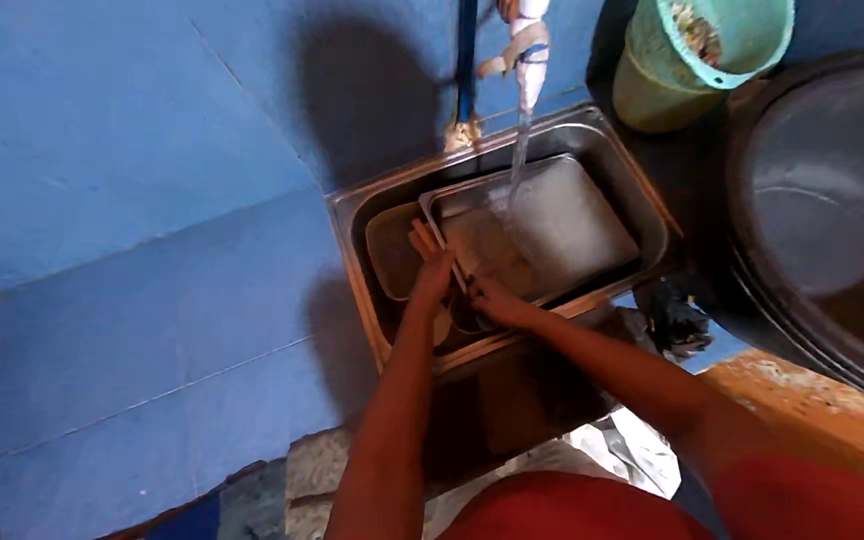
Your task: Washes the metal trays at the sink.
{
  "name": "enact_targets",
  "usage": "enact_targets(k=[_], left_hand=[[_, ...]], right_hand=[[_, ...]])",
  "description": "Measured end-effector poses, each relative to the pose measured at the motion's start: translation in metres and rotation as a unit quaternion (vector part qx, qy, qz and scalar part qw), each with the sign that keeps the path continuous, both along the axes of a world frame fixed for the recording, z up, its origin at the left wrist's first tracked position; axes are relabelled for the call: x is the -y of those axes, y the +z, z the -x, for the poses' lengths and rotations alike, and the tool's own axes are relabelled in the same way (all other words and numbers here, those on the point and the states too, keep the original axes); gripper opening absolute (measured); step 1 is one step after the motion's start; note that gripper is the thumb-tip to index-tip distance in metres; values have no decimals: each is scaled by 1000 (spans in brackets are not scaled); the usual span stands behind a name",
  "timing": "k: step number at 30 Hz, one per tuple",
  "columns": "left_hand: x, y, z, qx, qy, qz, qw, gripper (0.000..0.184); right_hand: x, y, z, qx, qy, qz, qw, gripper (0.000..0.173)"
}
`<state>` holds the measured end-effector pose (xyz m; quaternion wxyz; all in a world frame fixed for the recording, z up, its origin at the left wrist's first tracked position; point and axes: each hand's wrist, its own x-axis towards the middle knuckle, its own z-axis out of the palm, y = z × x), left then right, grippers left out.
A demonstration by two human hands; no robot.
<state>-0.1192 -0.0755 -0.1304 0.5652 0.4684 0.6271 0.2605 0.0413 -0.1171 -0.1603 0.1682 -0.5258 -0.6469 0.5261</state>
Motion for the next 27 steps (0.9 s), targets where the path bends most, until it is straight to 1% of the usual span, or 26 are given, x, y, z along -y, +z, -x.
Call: enact_targets(k=[2, 3, 4, 5, 6, 7, 9, 10, 11, 13, 15, 17, 19, 20, 21, 22, 23, 26, 27], left_hand=[[1, -8, -9, -44, 0, -42, 998, 57], [3, -10, -15, -59, 15, -51, 997, 60], [5, -12, -22, -80, 31, -49, 995, 67], [7, -11, -29, -106, 41, -39, 993, 76], [9, -9, -35, -145, 43, -22, 988, 80], [9, -6, -39, -176, 41, -2, 983, 80], [9, 1, -45, -205, 45, 24, 977, 75], [10, 4, -47, -202, 55, 27, 978, 74], [11, 6, -50, -190, 75, 22, 979, 71], [12, 7, -55, -150, 121, 8, 981, 64], [8, 10, -56, -129, 152, -15, 980, 67], [2, 25, -48, -123, 150, -46, 980, 76], [-1, 52, -36, -119, 146, -74, 979, 59], [-3, 66, -29, -118, 145, -85, 979, 53], [-6, 78, -22, -125, 149, -101, 976, 49], [-8, 89, -16, -126, 152, -116, 973, 50], [-9, 99, -10, -126, 154, -130, 971, 50], [1, 122, -2, -133, 138, -181, 965, 55], [4, 125, 0, -137, 132, -196, 962, 56]], right_hand=[[-5, -6, -24, 46, 90, 15, 995, 29], [-9, -4, -37, 86, 129, 19, 988, 33], [-14, -2, -51, 133, 156, 21, 978, 36], [-21, 0, -67, 187, 168, 28, 967, 35], [-28, -3, -85, 244, 169, 24, 955, 35], [-32, -5, -104, 291, 149, 17, 945, 35], [-34, -7, -128, 372, 63, 28, 926, 37], [-34, -5, -129, 382, 35, 43, 923, 40], [-33, -4, -124, 380, 29, 49, 923, 42], [-27, -6, -102, 337, 25, 14, 941, 48], [-17, 16, -71, 271, 22, 9, 962, 52], [-12, 33, -52, 214, 34, -2, 976, 45], [-15, 36, -52, 162, 20, -9, 986, 39], [-18, 34, -56, 148, 5, -12, 989, 40], [-21, 30, -63, 147, -13, -14, 989, 44], [-22, 30, -70, 160, -25, -1, 987, 50], [-22, 27, -76, 170, -47, 14, 984, 50], [-19, 7, -85, 188, -98, 33, 977, 39], [-18, 1, -84, 199, -101, 27, 974, 40]])
